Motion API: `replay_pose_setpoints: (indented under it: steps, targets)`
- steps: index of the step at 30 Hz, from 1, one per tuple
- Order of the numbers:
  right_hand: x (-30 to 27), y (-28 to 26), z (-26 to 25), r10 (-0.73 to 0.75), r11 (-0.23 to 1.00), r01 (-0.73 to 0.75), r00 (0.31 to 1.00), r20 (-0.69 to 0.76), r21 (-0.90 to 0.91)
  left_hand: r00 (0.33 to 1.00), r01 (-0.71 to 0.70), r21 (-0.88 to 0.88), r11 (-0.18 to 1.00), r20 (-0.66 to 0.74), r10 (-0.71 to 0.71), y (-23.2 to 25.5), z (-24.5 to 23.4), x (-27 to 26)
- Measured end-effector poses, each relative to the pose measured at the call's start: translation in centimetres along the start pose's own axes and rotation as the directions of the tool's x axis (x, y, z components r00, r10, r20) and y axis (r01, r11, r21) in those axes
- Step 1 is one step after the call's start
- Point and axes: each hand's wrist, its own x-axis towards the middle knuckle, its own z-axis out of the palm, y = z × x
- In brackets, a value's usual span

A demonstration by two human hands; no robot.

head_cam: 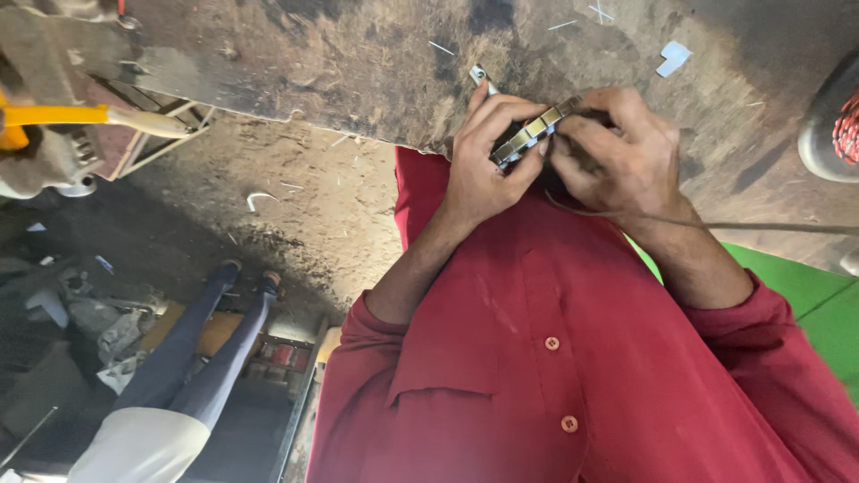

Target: The person winds copper wire around a stator core, inserting small white insulating spacers between turns. They repeatedly pull wire from a large spool, wrap it around the core, and adjust the placement of the wire and spacers.

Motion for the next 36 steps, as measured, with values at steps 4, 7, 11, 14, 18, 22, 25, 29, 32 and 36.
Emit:
replay_pose_setpoints:
  steps: [4,7,11,14,18,22,25,29,32,36]
  targets:
    - [-0.1,0.0,0.1,-0.075,0.989,0.071,0.997,-0.026,-0.130,1.000,-0.019,0.019,1.000,-0.002,0.019,0.2,0.0,-0.1]
    - [-0.1,0.8,0.6,-0.103,0.994,0.101,0.991,-0.089,-0.030,0.999,-0.049,0.025,0.998,-0.013,0.049,0.3,0.0,-0.1]
    - [-1.5,1.3,2.0,0.002,0.986,0.028,0.983,-0.182,0.164,0.998,-0.058,0.021,0.998,-0.033,0.059,0.1,0.1,-0.3]
    - [-2.9,2.0,2.1,0.065,0.967,-0.002,0.969,-0.238,0.256,1.000,-0.001,-0.025,1.000,-0.020,0.001,0.1,0.1,-0.5]
    - [-4.0,4.2,1.5,0.244,0.706,-0.019,0.945,-0.217,0.708,0.985,-0.151,0.075,0.986,0.090,0.144,0.6,-0.8,-0.5]
    - [-6.1,5.0,2.6,0.375,0.482,-0.213,0.927,0.020,0.850,0.907,-0.396,0.204,0.895,0.242,0.346,0.9,-2.1,-2.0]
    - [-7.4,3.1,3.8,0.388,0.382,-0.227,0.919,0.068,0.896,0.978,-0.200,0.332,0.922,0.010,0.208,1.0,-2.3,-4.2]
    - [-7.2,-0.4,4.7,0.336,0.274,-0.152,0.940,0.053,0.950,0.983,0.008,0.056,0.998,-0.182,0.002,0.2,-1.2,-6.9]
    - [-5.8,-1.9,5.0,0.282,0.200,-0.144,0.956,0.083,0.969,0.973,-0.051,-0.088,0.995,-0.228,0.030,-1.4,-0.7,-6.6]
    - [-4.5,-1.3,4.2,0.264,0.298,-0.118,0.964,0.037,0.947,0.962,0.050,-0.154,0.987,-0.257,-0.089,-2.8,-0.7,-5.3]
